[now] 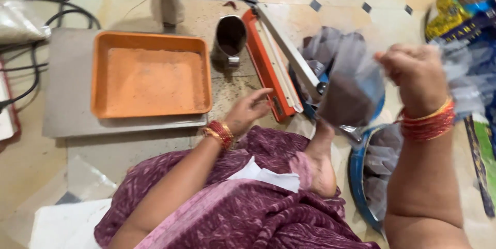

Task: Filling small plastic bags with dark powder using a scoop and then sealing them with a heat sealer.

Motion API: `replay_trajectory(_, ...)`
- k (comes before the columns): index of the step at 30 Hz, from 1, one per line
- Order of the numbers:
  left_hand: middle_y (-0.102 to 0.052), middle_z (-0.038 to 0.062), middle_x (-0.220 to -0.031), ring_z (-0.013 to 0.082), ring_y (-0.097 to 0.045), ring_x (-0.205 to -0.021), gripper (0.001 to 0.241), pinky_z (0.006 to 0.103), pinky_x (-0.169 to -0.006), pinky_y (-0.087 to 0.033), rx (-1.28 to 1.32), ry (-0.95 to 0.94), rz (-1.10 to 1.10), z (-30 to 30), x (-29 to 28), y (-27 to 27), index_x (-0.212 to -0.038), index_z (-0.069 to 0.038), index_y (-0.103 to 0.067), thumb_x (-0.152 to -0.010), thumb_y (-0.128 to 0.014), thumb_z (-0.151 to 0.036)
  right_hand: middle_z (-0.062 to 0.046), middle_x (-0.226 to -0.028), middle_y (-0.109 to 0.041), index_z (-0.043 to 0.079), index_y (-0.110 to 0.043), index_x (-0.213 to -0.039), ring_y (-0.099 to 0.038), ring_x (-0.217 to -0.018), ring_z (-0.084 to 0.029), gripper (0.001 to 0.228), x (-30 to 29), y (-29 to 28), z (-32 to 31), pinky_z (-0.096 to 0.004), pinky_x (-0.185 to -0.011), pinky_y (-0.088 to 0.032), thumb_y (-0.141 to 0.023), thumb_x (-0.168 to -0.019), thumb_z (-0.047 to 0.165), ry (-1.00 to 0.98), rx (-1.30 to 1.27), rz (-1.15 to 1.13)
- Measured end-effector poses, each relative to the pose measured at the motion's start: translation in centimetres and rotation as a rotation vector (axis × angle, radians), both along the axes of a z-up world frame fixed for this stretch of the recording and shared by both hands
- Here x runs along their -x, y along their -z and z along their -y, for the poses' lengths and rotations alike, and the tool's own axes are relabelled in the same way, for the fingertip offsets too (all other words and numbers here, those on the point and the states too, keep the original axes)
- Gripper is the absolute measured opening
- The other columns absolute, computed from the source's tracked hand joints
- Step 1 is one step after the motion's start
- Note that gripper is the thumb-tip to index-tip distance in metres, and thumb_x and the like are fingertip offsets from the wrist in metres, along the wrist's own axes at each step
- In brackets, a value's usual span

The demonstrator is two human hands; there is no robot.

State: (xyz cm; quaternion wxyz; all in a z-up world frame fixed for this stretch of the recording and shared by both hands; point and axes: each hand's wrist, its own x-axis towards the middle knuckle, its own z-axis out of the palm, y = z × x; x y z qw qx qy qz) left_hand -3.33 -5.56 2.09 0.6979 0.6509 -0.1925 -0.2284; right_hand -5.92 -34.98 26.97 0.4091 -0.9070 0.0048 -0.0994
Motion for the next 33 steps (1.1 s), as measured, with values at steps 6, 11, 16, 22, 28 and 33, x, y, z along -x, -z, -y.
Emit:
replay_trajectory(6, -0.047, 0.014, -0.151, 0.0269, -0.05, -0.137, 0.079, 0.0454, -0.111, -0.048, 0.414, 0.104, -0.195, 1.4, 0.4, -0.8, -0.155, -0.016, -0.029, -0.093, -0.045, -0.062, 0.001, -0.064, -0.052, 0.0, -0.071, -0.084, -0.043, -0.056, -0.007, 0.015, -6.6, 7.5, -10.3, -0.024, -0.051, -0.033, -0.059, -0.09, 0.007, -0.313, -0.026, -0.148)
replay_trajectory(11, -0.053, 0.024, -0.142, 0.0309, -0.05, -0.138, 0.07, 0.0429, -0.119, -0.034, 0.305, -0.202, -0.342, 1.1, -2.6, 3.8, -0.134, 0.002, -0.049, -0.105, -0.038, -0.061, 0.003, -0.057, -0.045, 0.006, -0.053, -0.061, -0.036, -0.049, -0.008, 0.034, -13.9, 11.9, -14.7, -0.028, -0.048, -0.028, -0.068, -0.09, 0.011, -0.131, -0.322, -0.355)
replay_trajectory(16, -0.054, 0.016, -0.131, 0.0283, -0.052, -0.123, 0.073, 0.0468, -0.108, -0.042, 0.318, -0.188, -0.395, 1.4, -3.8, 5.0, -0.131, -0.008, -0.043, -0.099, -0.032, -0.073, 0.003, -0.055, -0.045, 0.007, -0.055, -0.061, -0.033, -0.044, -0.008, 0.031, -18.0, 14.0, -15.7, -0.028, -0.042, -0.024, -0.066, -0.09, 0.01, -0.112, -0.359, -0.433)
replay_trajectory(22, -0.066, 0.017, -0.113, 0.028, -0.065, -0.115, 0.077, 0.0464, -0.109, -0.047, 0.344, -0.228, -0.382, 1.9, -3.9, 5.5, -0.115, -0.008, -0.051, -0.09, -0.033, -0.079, 0.002, -0.056, -0.047, 0.006, -0.06, -0.066, -0.033, -0.043, -0.007, 0.027, -18.8, 15.0, -15.2, -0.027, -0.041, -0.024, -0.066, -0.092, 0.009, -0.116, -0.439, -0.414)
replay_trajectory(28, -0.046, 0.029, -0.145, 0.036, -0.048, -0.138, 0.094, 0.049, -0.116, -0.036, 0.29, -0.234, -0.397, 0.1, -3.8, 3.0, -0.14, 0.005, -0.039, -0.096, -0.029, -0.077, 0.002, -0.059, -0.052, 0.005, -0.061, -0.068, -0.039, -0.045, -0.006, 0.028, -14.9, 12.4, -16.0, -0.026, -0.043, -0.028, -0.067, -0.095, 0.01, -0.145, -0.384, -0.272)
replay_trajectory(33, -0.027, 0.025, -0.161, 0.0328, -0.032, -0.149, 0.097, 0.0455, -0.121, -0.029, 0.36, -0.327, -0.292, -2.1, -4.8, 0.6, -0.155, 0.001, -0.026, -0.095, -0.024, -0.075, 0.001, -0.059, -0.054, 0.005, -0.064, -0.067, -0.041, -0.047, -0.005, 0.031, -9.8, 9.9, -19.6, -0.024, -0.044, -0.03, -0.066, -0.097, 0.012, -0.179, -0.254, -0.101)
